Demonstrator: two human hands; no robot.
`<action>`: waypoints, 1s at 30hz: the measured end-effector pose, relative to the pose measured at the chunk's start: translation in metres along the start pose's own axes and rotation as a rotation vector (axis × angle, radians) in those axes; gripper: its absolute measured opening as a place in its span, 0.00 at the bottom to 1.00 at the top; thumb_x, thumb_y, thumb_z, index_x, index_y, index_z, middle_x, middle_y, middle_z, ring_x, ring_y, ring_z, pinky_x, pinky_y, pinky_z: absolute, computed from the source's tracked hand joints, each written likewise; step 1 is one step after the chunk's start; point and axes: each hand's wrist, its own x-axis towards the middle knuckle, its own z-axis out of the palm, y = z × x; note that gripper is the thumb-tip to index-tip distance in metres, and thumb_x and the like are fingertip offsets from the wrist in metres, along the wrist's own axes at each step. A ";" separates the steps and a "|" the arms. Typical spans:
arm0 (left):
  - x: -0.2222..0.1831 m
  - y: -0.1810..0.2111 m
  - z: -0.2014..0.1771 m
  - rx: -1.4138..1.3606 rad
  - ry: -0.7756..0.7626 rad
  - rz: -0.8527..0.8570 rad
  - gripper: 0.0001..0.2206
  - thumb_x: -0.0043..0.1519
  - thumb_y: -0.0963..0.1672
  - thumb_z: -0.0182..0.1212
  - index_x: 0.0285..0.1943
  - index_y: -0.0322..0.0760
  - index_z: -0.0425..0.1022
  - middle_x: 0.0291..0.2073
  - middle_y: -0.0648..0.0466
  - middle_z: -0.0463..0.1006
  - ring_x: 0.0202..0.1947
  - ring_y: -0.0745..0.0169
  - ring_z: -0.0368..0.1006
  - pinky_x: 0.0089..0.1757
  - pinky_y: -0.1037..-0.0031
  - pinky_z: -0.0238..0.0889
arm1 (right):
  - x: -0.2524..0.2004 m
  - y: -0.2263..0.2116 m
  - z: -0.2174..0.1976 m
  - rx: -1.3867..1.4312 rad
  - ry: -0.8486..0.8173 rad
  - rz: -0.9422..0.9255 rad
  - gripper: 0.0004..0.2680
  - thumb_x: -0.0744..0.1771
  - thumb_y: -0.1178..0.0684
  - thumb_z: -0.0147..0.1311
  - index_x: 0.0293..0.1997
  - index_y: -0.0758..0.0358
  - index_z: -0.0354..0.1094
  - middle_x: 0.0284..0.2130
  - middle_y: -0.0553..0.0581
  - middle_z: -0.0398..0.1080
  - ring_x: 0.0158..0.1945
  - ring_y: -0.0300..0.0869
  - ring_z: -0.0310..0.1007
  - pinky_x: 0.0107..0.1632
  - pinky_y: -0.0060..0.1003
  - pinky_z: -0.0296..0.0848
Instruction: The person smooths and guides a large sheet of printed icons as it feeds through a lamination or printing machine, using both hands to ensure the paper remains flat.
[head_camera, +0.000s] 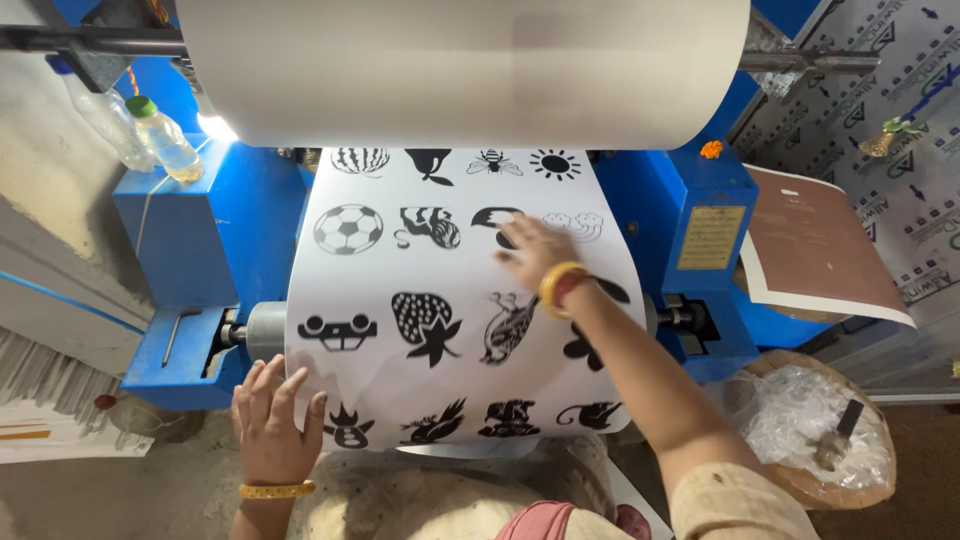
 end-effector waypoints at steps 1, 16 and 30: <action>0.005 0.001 0.000 0.002 -0.014 0.001 0.17 0.62 0.49 0.61 0.58 0.41 0.74 0.64 0.46 0.69 0.70 0.42 0.61 0.64 0.45 0.53 | -0.014 0.025 -0.002 0.048 0.050 0.070 0.24 0.68 0.31 0.41 0.70 0.51 0.60 0.71 0.56 0.55 0.74 0.48 0.50 0.72 0.51 0.49; 0.104 0.198 0.078 -0.431 -0.698 0.409 0.29 0.60 0.53 0.61 0.69 0.40 0.64 0.74 0.42 0.52 0.73 0.41 0.46 0.65 0.47 0.40 | -0.241 0.049 0.059 0.049 0.526 0.223 0.23 0.70 0.42 0.43 0.75 0.57 0.52 0.76 0.65 0.46 0.78 0.59 0.42 0.73 0.65 0.41; 0.215 0.180 0.104 0.077 -1.082 0.069 0.35 0.68 0.60 0.35 0.80 0.42 0.39 0.80 0.55 0.37 0.78 0.62 0.34 0.71 0.59 0.30 | -0.258 0.027 0.058 0.092 0.506 0.119 0.25 0.67 0.41 0.48 0.73 0.56 0.53 0.74 0.64 0.47 0.77 0.58 0.43 0.73 0.61 0.38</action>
